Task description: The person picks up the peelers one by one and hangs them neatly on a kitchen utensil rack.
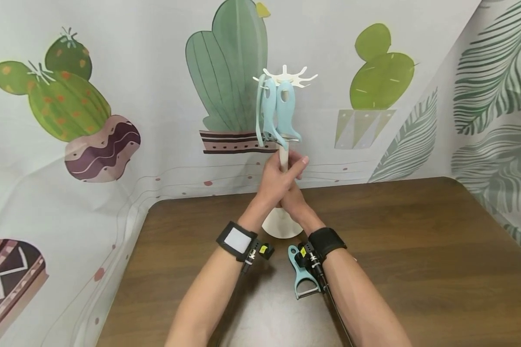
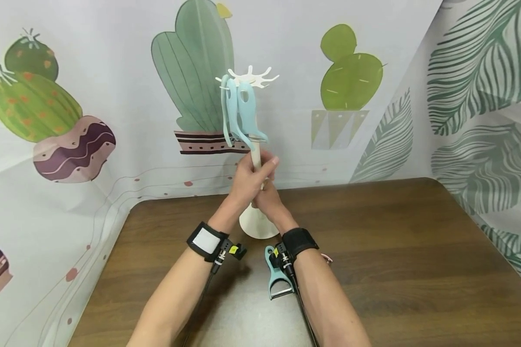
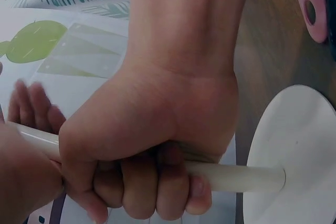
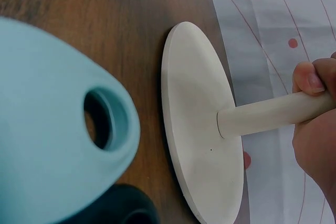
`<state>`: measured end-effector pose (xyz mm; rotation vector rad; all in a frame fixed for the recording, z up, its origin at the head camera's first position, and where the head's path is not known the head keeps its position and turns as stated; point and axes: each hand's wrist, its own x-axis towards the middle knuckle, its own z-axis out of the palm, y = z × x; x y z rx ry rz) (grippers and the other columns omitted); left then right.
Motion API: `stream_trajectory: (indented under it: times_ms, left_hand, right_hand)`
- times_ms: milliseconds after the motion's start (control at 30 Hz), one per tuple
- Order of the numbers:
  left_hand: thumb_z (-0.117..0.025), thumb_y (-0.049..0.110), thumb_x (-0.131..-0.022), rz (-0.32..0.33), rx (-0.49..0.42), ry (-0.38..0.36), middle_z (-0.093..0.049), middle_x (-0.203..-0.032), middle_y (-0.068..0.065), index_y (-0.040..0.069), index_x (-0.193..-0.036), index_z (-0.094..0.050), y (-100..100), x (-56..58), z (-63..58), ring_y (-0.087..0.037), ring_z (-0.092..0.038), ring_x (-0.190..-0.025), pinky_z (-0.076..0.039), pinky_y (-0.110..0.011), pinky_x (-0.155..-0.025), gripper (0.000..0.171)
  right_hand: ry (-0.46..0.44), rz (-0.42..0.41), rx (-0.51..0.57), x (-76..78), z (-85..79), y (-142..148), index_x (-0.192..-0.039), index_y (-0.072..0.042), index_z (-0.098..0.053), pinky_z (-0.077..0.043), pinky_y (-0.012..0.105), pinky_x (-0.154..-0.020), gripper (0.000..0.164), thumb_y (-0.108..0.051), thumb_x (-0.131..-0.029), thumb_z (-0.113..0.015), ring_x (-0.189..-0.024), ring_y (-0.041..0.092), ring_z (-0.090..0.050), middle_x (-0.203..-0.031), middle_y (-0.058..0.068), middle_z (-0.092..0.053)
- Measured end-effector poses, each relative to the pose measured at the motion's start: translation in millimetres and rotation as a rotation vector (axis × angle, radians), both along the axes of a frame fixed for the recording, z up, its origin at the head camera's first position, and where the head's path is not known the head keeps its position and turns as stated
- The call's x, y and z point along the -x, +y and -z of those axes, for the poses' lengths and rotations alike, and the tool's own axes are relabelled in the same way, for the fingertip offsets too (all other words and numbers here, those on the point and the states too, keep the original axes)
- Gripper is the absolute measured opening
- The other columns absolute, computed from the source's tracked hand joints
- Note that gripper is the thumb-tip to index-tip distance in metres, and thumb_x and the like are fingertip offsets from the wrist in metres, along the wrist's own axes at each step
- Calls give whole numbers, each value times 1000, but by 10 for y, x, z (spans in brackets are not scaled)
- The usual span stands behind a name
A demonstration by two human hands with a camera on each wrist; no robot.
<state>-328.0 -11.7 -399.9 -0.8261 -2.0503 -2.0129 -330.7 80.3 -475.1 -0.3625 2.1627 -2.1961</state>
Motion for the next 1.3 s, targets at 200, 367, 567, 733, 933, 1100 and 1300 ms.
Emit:
stream_trajectory:
  times_ms: [200,367,567,733,933,1100,1300]
  left_hand:
    - [-77,36,-98,-104,39,-31,-36,-60,3,12,-76,-50,56,0,21,-17,-39,-58,-37,-32,-57,42]
    - [-74,40,-100,-138,24,-71,-28,-58,4,14,-67,-42,108,13,-9,-15,-31,-54,-31,-31,-54,53]
    - [-61,38,-107,-189,-17,-150,-25,-51,6,17,-58,-35,168,26,-57,-13,-22,-44,-23,-30,-44,59]
    - [-58,33,-108,-202,-5,-144,-25,-52,7,17,-58,-34,196,40,-87,-10,-22,-45,-21,-28,-43,58]
    - [-58,30,-107,-216,-7,-156,-23,-51,6,16,-56,-33,189,33,-116,-10,-19,-44,-19,-28,-43,58]
    - [-58,32,-106,-204,2,-159,-24,-50,7,18,-56,-34,213,51,-126,-10,-20,-44,-20,-29,-42,58]
    - [-58,30,-104,-244,-4,-163,-26,-49,7,18,-55,-34,190,42,-91,-10,-21,-43,-20,-30,-42,56]
  right_hand:
    - [-65,50,-33,-9,27,2,-87,-15,-45,-37,24,-54,29,-27,-114,-48,-53,8,-39,-63,-6,-43]
    - [-40,20,-32,-3,22,23,-89,-14,-46,-38,25,-54,29,-28,-114,-47,-53,8,-39,-64,-5,-43]
    - [-31,6,-47,7,9,64,-98,-13,-51,-42,26,-59,20,-26,-114,-48,-59,9,-45,-68,-5,-46]
    - [-30,27,-41,20,-11,77,-93,-14,-50,-39,26,-58,24,-26,-113,-49,-56,9,-41,-65,-5,-44]
    - [-41,11,-36,21,-35,70,-95,-14,-50,-38,27,-57,22,-26,-114,-49,-54,9,-39,-63,-5,-43]
    - [-46,35,-30,24,-46,89,-97,-14,-50,-39,26,-57,20,-25,-113,-49,-54,8,-40,-63,-5,-44]
    - [-72,29,-33,22,-3,43,-102,-13,-52,-41,26,-60,15,-24,-113,-50,-58,9,-43,-67,-5,-45]
